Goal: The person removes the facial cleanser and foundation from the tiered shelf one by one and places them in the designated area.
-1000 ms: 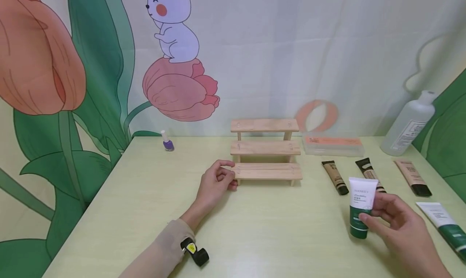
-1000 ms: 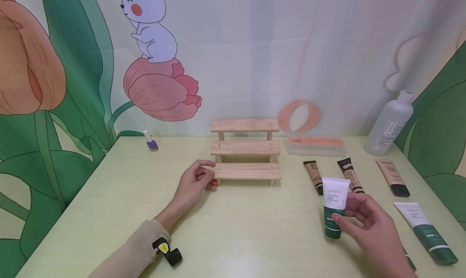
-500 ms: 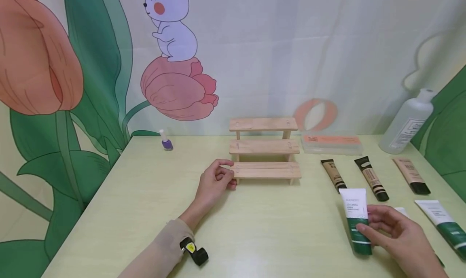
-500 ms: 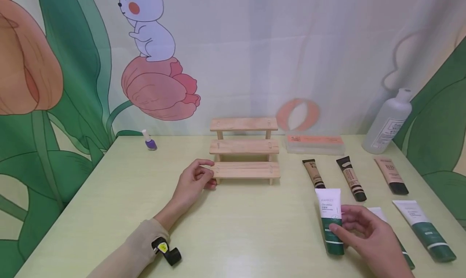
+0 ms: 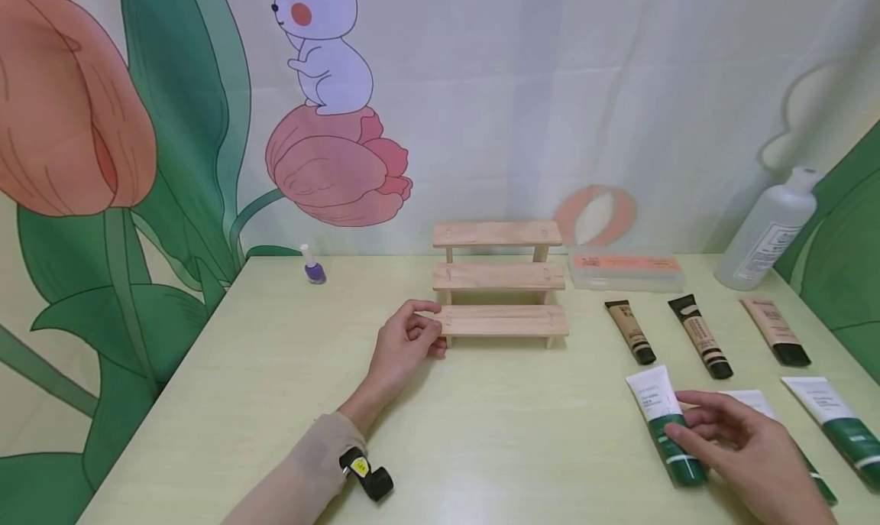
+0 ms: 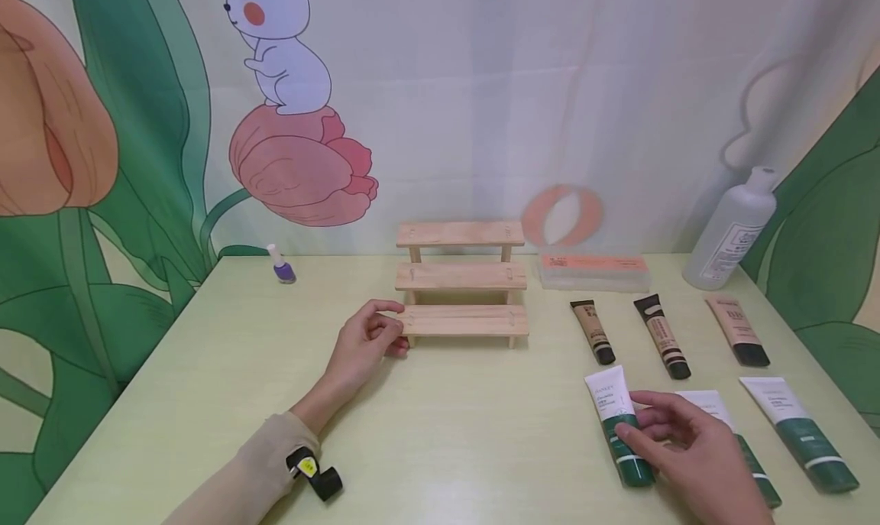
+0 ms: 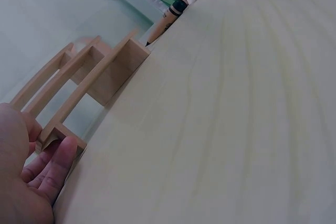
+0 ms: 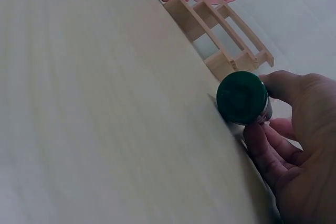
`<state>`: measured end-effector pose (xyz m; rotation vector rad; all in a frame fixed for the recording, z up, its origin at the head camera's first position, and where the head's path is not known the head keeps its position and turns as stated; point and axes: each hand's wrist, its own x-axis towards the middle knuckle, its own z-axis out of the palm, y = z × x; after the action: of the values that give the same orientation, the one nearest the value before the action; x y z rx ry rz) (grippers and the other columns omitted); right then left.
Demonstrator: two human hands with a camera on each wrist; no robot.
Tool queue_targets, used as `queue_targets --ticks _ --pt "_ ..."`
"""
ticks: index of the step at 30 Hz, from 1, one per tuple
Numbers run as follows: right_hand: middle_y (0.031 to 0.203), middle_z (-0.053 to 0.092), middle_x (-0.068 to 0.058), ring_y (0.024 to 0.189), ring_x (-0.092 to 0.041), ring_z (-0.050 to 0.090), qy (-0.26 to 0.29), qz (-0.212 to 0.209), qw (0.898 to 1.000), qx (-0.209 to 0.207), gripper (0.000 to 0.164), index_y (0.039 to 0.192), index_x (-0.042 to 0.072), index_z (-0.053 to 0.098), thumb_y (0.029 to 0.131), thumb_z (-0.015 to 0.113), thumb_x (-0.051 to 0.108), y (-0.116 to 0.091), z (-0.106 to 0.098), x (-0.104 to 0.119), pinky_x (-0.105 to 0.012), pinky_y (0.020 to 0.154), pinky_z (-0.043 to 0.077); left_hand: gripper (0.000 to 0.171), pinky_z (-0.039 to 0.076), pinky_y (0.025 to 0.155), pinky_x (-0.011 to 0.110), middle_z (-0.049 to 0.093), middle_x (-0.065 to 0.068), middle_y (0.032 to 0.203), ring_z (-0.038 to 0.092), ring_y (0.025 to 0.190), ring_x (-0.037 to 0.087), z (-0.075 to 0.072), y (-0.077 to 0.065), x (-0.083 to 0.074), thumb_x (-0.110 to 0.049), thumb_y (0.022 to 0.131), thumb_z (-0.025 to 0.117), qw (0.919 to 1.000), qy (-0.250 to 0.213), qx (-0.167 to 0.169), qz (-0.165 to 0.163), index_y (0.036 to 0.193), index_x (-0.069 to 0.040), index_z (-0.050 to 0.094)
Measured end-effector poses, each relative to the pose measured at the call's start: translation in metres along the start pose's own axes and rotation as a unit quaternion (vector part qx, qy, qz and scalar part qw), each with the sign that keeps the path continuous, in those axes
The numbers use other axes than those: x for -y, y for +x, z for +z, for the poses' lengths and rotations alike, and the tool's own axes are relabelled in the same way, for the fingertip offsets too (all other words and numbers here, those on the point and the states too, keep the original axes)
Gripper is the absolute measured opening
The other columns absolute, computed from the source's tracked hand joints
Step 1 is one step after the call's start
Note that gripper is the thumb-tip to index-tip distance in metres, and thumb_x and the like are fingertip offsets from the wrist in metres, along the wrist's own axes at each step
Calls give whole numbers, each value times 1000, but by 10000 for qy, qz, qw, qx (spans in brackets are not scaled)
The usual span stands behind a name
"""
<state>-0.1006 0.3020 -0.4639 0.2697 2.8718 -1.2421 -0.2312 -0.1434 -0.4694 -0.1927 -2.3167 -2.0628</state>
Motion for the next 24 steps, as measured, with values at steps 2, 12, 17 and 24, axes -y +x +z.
queue_targets --ticks 2,12,17,24 --pt "117 75 -7 87 -6 68 15 -138 9998 -158 68 148 9 68 96 88 48 -2 2 0 -15 69 56 25 72 75 33 77 16 100 80 82 25 0 0 1 -4 110 67 10000 -14 -1 -3 135 -9 69" --pt "130 70 -18 89 -4 62 -9 -265 9989 -392 57 151 4 61 104 83 26 -4 0 3 -14 70 56 25 72 75 33 77 17 100 80 83 26 0 -2 0 -4 110 67 10000 -47 20 24 134 -10 69" --pt "132 68 -18 91 -5 60 34 -386 9974 -600 47 150 4 62 109 77 20 -6 -2 5 -12 70 55 24 72 75 33 77 17 100 80 84 26 1 -1 0 -4 111 67 10000 -51 53 25 134 -10 69" --pt "122 69 8 94 -5 60 463 -1148 9851 -1193 34 138 6 69 106 79 12 -1 -3 17 -7 72 53 26 72 76 34 77 18 102 80 86 29 -1 -1 3 -4 110 67 9999 -116 66 -13 135 -10 69"
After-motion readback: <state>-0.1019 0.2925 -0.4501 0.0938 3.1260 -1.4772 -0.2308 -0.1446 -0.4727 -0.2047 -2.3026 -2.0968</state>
